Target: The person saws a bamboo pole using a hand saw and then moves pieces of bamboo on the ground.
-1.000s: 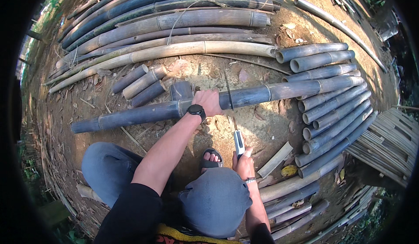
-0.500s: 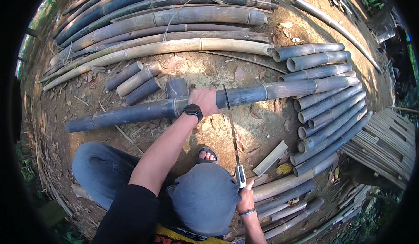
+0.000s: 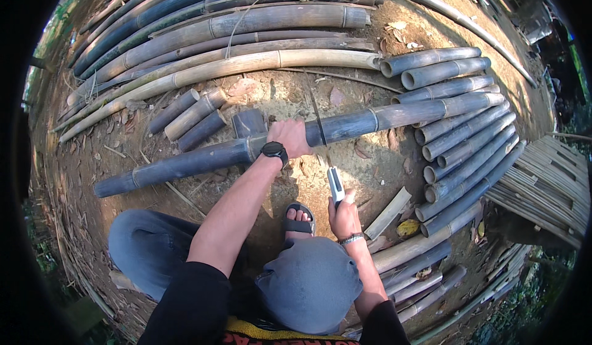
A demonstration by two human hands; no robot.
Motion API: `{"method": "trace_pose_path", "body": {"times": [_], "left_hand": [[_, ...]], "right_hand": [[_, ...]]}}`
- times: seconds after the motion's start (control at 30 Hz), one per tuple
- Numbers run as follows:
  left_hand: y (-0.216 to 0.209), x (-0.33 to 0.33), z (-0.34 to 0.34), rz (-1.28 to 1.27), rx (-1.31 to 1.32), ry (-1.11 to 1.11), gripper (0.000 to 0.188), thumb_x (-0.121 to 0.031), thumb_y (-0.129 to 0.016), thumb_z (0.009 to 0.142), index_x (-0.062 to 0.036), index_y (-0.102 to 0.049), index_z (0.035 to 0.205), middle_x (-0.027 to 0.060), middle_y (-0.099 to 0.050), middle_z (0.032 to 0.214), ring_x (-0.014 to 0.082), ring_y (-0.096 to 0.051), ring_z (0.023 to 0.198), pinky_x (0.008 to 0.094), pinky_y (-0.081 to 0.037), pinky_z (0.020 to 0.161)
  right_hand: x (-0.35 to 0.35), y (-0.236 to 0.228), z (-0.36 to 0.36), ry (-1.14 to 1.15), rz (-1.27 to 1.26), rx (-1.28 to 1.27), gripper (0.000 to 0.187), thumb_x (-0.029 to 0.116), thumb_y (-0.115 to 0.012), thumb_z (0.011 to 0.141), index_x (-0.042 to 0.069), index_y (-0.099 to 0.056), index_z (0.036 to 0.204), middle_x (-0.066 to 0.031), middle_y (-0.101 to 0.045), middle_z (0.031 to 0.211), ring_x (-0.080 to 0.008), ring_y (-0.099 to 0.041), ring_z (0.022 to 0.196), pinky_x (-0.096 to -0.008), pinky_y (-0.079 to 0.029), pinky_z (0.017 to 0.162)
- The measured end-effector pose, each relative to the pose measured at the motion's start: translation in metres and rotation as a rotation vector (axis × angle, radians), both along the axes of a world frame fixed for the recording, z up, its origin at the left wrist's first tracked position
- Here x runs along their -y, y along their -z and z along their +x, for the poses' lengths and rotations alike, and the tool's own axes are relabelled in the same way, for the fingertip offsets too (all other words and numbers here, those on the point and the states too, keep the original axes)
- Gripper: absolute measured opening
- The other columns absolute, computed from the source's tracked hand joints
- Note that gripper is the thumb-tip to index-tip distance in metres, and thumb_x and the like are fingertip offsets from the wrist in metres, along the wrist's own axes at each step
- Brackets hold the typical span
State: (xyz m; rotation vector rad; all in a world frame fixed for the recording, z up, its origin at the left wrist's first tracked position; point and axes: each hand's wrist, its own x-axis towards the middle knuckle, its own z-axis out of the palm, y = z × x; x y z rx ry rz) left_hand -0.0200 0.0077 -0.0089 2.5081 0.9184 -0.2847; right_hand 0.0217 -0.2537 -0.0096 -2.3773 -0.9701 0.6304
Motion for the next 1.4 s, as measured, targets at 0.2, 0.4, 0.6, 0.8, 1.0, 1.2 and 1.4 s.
{"method": "trace_pose_path", "body": {"times": [0.2, 0.4, 0.6, 0.8, 1.0, 1.2, 1.4], "left_hand": [[0.005, 0.001, 0.008, -0.014, 0.012, -0.002, 0.061, -0.049, -0.082, 0.06, 0.0017, -0.069, 0.092, 0.0208, -0.071, 0.086, 0.0325, -0.071, 0.08, 0.0395, -0.057, 0.074], [0.001, -0.006, -0.003, -0.032, -0.028, 0.002, 0.062, -0.052, -0.082, 0.059, 0.0009, -0.071, 0.088, 0.0199, -0.072, 0.086, 0.0326, -0.071, 0.08, 0.0394, -0.057, 0.074], [-0.001, -0.002, 0.016, -0.038, -0.008, 0.004, 0.064, -0.054, -0.082, 0.057, 0.0017, -0.07, 0.087, 0.0198, -0.072, 0.085, 0.0327, -0.071, 0.079, 0.0398, -0.057, 0.073], [0.004, -0.003, -0.001, -0.025, 0.0, -0.016, 0.061, -0.051, -0.082, 0.058, 0.0011, -0.07, 0.088, 0.0194, -0.072, 0.085, 0.0326, -0.071, 0.079, 0.0397, -0.057, 0.074], [0.001, 0.008, 0.007, 0.006, -0.008, -0.012, 0.055, -0.045, -0.083, 0.059, -0.0001, -0.071, 0.088, 0.0198, -0.072, 0.086, 0.0327, -0.071, 0.081, 0.0396, -0.057, 0.075], [-0.004, 0.001, 0.004, -0.034, -0.012, -0.013, 0.055, -0.046, -0.082, 0.058, -0.0009, -0.071, 0.087, 0.0195, -0.072, 0.086, 0.0325, -0.071, 0.081, 0.0399, -0.057, 0.074], [-0.001, 0.003, 0.013, -0.051, -0.025, 0.005, 0.056, -0.047, -0.082, 0.059, -0.0008, -0.072, 0.087, 0.0195, -0.072, 0.085, 0.0317, -0.071, 0.081, 0.0399, -0.057, 0.073]], "right_hand": [[0.059, -0.018, -0.042, 0.387, -0.068, -0.112, 0.035, 0.022, -0.055, 0.098, -0.004, -0.034, 0.109, -0.0329, -0.06, 0.069, -0.052, -0.061, 0.072, -0.0539, -0.048, 0.06], [-0.019, 0.018, 0.008, -0.018, 0.006, 0.023, 0.037, 0.019, -0.059, 0.095, -0.004, -0.034, 0.11, -0.0327, -0.06, 0.069, -0.052, -0.06, 0.066, -0.0565, -0.045, 0.055], [0.154, 0.08, -0.012, 0.171, -0.021, -0.291, 0.032, 0.02, -0.055, 0.098, -0.001, -0.035, 0.113, -0.0279, -0.063, 0.077, -0.0395, -0.065, 0.07, -0.0496, -0.05, 0.065], [-0.021, 0.004, 0.005, 0.007, -0.033, -0.013, 0.039, 0.02, -0.06, 0.095, -0.005, -0.036, 0.113, -0.0349, -0.061, 0.074, -0.053, -0.06, 0.071, -0.0583, -0.046, 0.057], [0.07, 0.016, -0.065, 0.63, 0.054, -0.099, 0.032, 0.019, -0.055, 0.097, -0.004, -0.037, 0.11, -0.0322, -0.061, 0.069, -0.0504, -0.062, 0.066, -0.0555, -0.048, 0.054], [-0.03, 0.006, 0.009, 0.001, -0.027, -0.017, 0.041, 0.02, -0.06, 0.095, -0.008, -0.037, 0.113, -0.0352, -0.061, 0.077, -0.0531, -0.06, 0.075, -0.0535, -0.047, 0.059], [0.049, -0.018, -0.029, 0.166, -0.084, -0.085, 0.035, 0.018, -0.058, 0.095, -0.003, -0.033, 0.106, -0.0318, -0.061, 0.07, -0.0514, -0.062, 0.07, -0.0526, -0.047, 0.055]]}}
